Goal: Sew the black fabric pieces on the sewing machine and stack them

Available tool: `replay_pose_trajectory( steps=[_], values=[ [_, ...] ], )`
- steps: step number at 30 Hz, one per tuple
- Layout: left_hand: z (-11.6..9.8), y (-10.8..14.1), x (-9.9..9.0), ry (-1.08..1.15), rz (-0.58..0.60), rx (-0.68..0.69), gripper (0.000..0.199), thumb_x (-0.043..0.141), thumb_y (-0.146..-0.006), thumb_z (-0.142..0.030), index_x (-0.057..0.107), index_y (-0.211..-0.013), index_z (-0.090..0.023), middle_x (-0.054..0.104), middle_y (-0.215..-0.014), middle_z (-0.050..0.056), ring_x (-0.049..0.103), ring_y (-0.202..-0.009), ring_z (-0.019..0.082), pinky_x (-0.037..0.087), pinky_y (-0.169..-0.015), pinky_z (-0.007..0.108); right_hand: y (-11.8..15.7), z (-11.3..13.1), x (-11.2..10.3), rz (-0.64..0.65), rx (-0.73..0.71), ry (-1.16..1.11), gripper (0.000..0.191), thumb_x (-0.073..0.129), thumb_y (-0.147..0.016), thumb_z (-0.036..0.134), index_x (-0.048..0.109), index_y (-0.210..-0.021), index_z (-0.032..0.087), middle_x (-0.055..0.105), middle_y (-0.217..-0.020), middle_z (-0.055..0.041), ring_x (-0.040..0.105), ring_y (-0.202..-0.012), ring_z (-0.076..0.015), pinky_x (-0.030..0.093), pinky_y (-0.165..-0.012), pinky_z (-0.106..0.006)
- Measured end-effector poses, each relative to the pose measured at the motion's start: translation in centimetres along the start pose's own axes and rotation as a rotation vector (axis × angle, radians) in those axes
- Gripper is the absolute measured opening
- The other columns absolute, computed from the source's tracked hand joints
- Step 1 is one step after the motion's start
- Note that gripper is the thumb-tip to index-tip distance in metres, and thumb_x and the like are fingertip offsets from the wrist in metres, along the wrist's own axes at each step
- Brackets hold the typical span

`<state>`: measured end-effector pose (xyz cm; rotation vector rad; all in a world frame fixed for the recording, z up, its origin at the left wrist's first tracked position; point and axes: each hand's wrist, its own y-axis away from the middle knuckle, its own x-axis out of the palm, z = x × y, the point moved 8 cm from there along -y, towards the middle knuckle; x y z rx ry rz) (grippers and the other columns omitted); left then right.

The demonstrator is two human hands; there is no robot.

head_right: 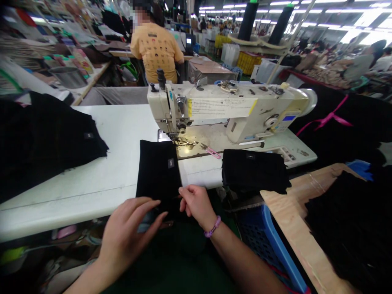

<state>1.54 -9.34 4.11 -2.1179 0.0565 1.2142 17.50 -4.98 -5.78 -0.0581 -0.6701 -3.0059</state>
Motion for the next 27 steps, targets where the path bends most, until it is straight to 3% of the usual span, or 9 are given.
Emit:
replay_pose_trajectory(
  steps=[2, 5, 9, 11, 14, 16, 18, 23, 27],
  values=[
    [-1.1, -1.5, 2.1, -0.14, 0.07, 0.109, 0.017, 0.061, -0.092, -0.023, 0.068, -0.106, -0.017, 0.072, -0.099, 0.009, 0.064, -0.086, 0.023, 0.05, -0.074, 0.036, 0.0, 0.1, -0.1, 0.001, 0.002, 0.006, 0.039, 0.06, -0.077, 0.055, 0.06, -0.071, 0.017, 0.055, -0.042, 0.0051, 0.035, -0.029, -0.0043, 0.016, -0.032, -0.018],
    [-1.6, -2.8, 4.3, -0.239, 0.118, 0.187, 0.013, 0.058, -0.092, -0.018, 0.068, -0.099, -0.017, 0.072, -0.097, 0.008, 0.061, -0.085, 0.025, 0.046, -0.07, 0.038, -0.1, 0.1, -0.1, 0.004, 0.006, 0.022, 0.04, 0.059, -0.08, 0.056, 0.061, -0.072, 0.017, 0.054, -0.043, 0.0049, 0.035, -0.029, -0.0049, 0.016, -0.032, -0.018],
    [-1.4, -3.0, 4.7, -0.202, 0.118, 0.264, 0.014, 0.055, -0.095, -0.018, 0.068, -0.097, -0.017, 0.072, -0.091, 0.005, 0.06, -0.081, 0.022, 0.04, -0.068, 0.037, 0.0, -0.5, -0.5, -0.003, -0.011, 0.061, 0.041, 0.051, -0.088, 0.054, 0.062, -0.076, 0.017, 0.055, -0.045, 0.0038, 0.038, -0.031, -0.0072, 0.021, -0.033, -0.02],
    [-1.1, -3.0, 4.3, -0.164, 0.099, 0.263, 0.015, 0.054, -0.096, -0.018, 0.069, -0.099, -0.017, 0.073, -0.091, 0.005, 0.06, -0.08, 0.021, 0.039, -0.068, 0.036, 0.3, 0.5, -1.6, -0.106, -0.19, 0.218, 0.036, 0.046, -0.094, 0.046, 0.065, -0.085, 0.017, 0.057, -0.051, 0.0028, 0.044, -0.037, -0.009, 0.032, -0.039, -0.021],
    [-0.9, -3.2, 3.6, -0.107, 0.076, 0.224, 0.014, 0.055, -0.096, -0.019, 0.069, -0.1, -0.017, 0.073, -0.092, 0.004, 0.06, -0.081, 0.02, 0.04, -0.069, 0.036, 2.4, 4.1, -1.8, -0.272, -0.72, 0.639, 0.023, 0.051, -0.095, 0.029, 0.065, -0.108, 0.017, 0.068, -0.075, -0.0032, 0.061, -0.062, -0.0145, 0.049, -0.061, -0.027],
    [-0.8, -3.7, 3.3, -0.078, 0.1, 0.196, 0.014, 0.056, -0.096, -0.02, 0.069, -0.096, -0.018, 0.073, -0.089, 0.004, 0.059, -0.081, 0.02, 0.041, -0.07, 0.036, 4.0, 5.6, -0.8, -0.286, -1.032, 0.852, 0.018, 0.055, -0.094, 0.022, 0.065, -0.109, 0.017, 0.07, -0.092, -0.008, 0.065, -0.082, -0.0194, 0.053, -0.074, -0.031],
    [-0.4, -4.7, 3.4, -0.033, 0.175, 0.156, 0.014, 0.057, -0.095, -0.023, 0.07, -0.094, -0.02, 0.072, -0.088, 0.003, 0.06, -0.082, 0.021, 0.043, -0.071, 0.036, 4.9, 6.4, -0.1, -0.289, -1.226, 0.96, 0.012, 0.055, -0.096, 0.017, 0.066, -0.101, 0.018, 0.071, -0.1, -0.0097, 0.065, -0.094, -0.0218, 0.053, -0.082, -0.035],
    [1.5, -7.2, 4.5, -0.093, 0.313, 0.145, 0.036, 0.052, -0.098, -0.03, 0.061, -0.131, -0.018, 0.067, -0.124, 0.01, 0.058, -0.112, 0.027, 0.049, -0.089, 0.042, 4.7, 6.8, 1.2, -0.149, -1.331, 1.042, 0.015, 0.053, -0.098, 0.013, 0.066, -0.095, 0.02, 0.075, -0.097, -0.0036, 0.066, -0.101, -0.0185, 0.046, -0.101, -0.04],
    [2.7, -7.7, 6.3, -0.259, 0.365, 0.193, 0.036, 0.052, -0.098, -0.031, 0.062, -0.131, -0.021, 0.065, -0.131, 0.01, 0.057, -0.116, 0.03, 0.048, -0.09, 0.045, 4.5, 6.3, 1.6, -0.099, -1.312, 1.077, 0.016, 0.052, -0.098, 0.012, 0.065, -0.092, 0.02, 0.076, -0.094, -0.0025, 0.066, -0.098, -0.0169, 0.042, -0.108, -0.042]
  ],
)
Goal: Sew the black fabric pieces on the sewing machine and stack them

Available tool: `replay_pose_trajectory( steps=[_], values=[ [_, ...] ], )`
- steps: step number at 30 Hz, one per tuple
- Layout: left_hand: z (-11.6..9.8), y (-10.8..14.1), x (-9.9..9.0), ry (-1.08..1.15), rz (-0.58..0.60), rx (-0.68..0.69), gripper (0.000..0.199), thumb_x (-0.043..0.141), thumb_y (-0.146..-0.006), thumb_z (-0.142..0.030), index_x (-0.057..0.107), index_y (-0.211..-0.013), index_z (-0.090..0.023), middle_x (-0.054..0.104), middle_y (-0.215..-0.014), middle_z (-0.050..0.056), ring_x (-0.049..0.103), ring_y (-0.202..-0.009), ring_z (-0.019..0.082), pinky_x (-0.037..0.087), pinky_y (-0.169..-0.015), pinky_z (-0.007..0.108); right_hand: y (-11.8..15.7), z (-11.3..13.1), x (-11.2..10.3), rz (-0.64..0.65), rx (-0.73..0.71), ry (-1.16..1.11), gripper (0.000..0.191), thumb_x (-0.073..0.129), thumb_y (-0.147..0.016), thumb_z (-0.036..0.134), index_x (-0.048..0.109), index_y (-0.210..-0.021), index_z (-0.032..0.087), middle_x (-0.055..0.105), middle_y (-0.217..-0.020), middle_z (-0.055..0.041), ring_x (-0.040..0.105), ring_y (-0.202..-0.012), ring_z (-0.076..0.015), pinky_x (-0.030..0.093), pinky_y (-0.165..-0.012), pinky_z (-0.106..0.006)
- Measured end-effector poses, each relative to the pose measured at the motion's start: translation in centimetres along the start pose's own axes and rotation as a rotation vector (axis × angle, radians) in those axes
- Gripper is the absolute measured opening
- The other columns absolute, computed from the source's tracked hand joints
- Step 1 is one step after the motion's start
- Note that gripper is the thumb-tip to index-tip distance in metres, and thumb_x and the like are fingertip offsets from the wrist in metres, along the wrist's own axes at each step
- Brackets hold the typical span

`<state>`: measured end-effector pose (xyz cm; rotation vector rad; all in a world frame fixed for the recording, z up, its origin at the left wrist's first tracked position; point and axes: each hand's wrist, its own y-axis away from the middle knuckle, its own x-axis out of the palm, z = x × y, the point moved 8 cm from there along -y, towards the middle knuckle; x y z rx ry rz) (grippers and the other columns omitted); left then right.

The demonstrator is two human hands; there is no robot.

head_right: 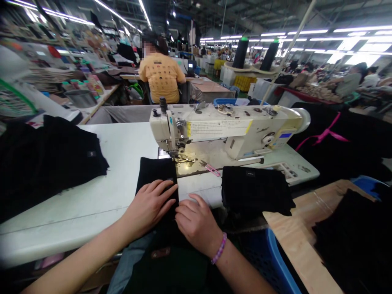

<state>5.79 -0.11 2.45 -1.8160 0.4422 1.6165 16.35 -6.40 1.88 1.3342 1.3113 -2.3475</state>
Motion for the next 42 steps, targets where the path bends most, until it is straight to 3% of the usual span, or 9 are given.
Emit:
replay_pose_trajectory(
  steps=[9, 20, 24, 30, 42],
  values=[
    [1.8, -1.4, 1.0, -0.041, 0.023, -0.008, 0.035, 0.054, -0.097, -0.032, 0.062, -0.13, -0.023, 0.064, -0.131, 0.01, 0.056, -0.115, 0.029, 0.047, -0.087, 0.043, -1.1, -1.9, 1.1, 0.047, 0.058, -0.053, 0.013, 0.056, -0.092, 0.011, 0.065, -0.094, 0.02, 0.075, -0.103, -0.002, 0.063, -0.105, -0.0175, 0.031, -0.118, -0.046],
    [5.3, -4.5, 1.3, 0.016, 0.006, -0.045, 0.032, 0.056, -0.096, -0.033, 0.065, -0.125, -0.022, 0.065, -0.126, 0.01, 0.056, -0.114, 0.029, 0.048, -0.088, 0.042, -4.4, -4.7, 2.3, 0.101, 0.101, -0.007, 0.012, 0.059, -0.09, 0.014, 0.068, -0.09, 0.022, 0.073, -0.103, -0.0031, 0.059, -0.106, -0.0204, 0.031, -0.117, -0.048],
    [5.2, -4.4, 0.9, 0.063, 0.023, -0.012, 0.031, 0.052, -0.098, -0.032, 0.066, -0.123, -0.02, 0.065, -0.126, 0.011, 0.056, -0.113, 0.029, 0.05, -0.09, 0.045, -5.4, -5.8, 2.6, 0.108, 0.135, 0.052, 0.011, 0.061, -0.089, 0.015, 0.069, -0.088, 0.021, 0.07, -0.104, -0.0048, 0.057, -0.108, -0.0223, 0.034, -0.115, -0.048],
    [3.8, -3.4, 0.3, 0.194, 0.018, 0.067, 0.03, 0.045, -0.101, -0.027, 0.072, -0.107, -0.017, 0.071, -0.109, 0.01, 0.062, -0.1, 0.023, 0.053, -0.087, 0.04, -6.8, -7.0, 3.3, 0.109, 0.149, 0.096, 0.011, 0.062, -0.091, 0.019, 0.071, -0.087, 0.021, 0.069, -0.1, -0.0048, 0.057, -0.105, -0.023, 0.034, -0.115, -0.048],
    [7.2, -5.7, 1.5, 0.211, -0.043, 0.075, 0.028, 0.048, -0.098, -0.027, 0.074, -0.104, -0.016, 0.071, -0.113, 0.012, 0.064, -0.104, 0.025, 0.055, -0.091, 0.042, -8.7, -9.4, 5.0, 0.129, 0.224, 0.166, 0.014, 0.061, -0.095, 0.021, 0.073, -0.1, 0.023, 0.069, -0.103, -0.0053, 0.055, -0.108, -0.0243, 0.033, -0.114, -0.051]
  ],
)
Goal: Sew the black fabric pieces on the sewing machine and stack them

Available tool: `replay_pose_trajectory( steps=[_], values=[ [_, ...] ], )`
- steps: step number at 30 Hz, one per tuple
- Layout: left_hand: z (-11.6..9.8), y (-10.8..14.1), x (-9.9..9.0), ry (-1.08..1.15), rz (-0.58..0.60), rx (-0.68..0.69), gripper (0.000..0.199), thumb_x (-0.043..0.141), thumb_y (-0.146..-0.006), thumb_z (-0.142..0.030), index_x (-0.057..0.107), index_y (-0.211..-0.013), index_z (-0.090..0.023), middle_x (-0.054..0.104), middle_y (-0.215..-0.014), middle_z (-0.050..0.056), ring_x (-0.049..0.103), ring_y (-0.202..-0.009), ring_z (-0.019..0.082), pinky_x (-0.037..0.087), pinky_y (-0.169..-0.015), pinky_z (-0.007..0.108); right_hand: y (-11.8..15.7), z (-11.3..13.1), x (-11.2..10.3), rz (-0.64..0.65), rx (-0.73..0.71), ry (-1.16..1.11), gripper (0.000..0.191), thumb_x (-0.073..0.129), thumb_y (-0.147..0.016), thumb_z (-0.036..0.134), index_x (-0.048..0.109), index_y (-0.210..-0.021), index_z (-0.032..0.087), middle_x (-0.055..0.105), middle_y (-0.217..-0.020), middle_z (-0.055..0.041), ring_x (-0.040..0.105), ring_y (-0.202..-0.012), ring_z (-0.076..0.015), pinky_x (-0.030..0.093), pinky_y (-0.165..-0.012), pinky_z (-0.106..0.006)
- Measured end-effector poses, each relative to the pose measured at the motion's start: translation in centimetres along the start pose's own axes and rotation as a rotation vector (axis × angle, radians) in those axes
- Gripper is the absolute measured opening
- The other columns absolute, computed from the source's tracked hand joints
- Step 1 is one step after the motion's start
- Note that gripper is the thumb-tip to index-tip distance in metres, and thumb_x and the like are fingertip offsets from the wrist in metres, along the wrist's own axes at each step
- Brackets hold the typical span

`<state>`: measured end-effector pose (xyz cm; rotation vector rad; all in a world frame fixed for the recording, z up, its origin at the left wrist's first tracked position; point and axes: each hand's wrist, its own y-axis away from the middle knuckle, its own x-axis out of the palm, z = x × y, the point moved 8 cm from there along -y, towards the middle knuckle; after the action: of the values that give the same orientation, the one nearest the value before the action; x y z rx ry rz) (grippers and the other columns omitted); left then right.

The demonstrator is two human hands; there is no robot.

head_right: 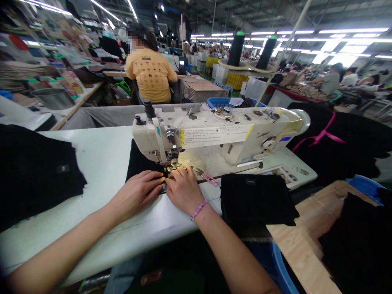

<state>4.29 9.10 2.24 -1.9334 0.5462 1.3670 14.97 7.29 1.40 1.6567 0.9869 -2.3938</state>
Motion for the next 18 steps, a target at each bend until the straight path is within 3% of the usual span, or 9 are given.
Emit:
replay_pose_trajectory(
  steps=[9, 18],
  values=[
    [2.6, -1.7, 0.3, -0.042, 0.029, -0.003, 0.035, 0.043, -0.1, -0.03, 0.074, -0.109, -0.016, 0.069, -0.117, 0.012, 0.061, -0.11, 0.026, 0.053, -0.096, 0.044, -0.6, -0.3, 0.3, 0.003, 0.05, 0.031, 0.013, 0.061, -0.094, 0.022, 0.071, -0.102, 0.023, 0.068, -0.108, -0.0067, 0.056, -0.107, -0.0249, 0.033, -0.113, -0.053],
    [2.8, -1.8, -0.1, -0.107, -0.015, -0.047, 0.033, 0.045, -0.098, -0.03, 0.072, -0.114, -0.019, 0.069, -0.117, 0.011, 0.06, -0.107, 0.026, 0.052, -0.094, 0.045, 3.7, 1.4, -2.2, -0.077, 0.08, -0.052, 0.01, 0.064, -0.089, 0.014, 0.069, -0.092, 0.022, 0.068, -0.099, -0.0041, 0.059, -0.098, -0.022, 0.039, -0.107, -0.048]
  ],
)
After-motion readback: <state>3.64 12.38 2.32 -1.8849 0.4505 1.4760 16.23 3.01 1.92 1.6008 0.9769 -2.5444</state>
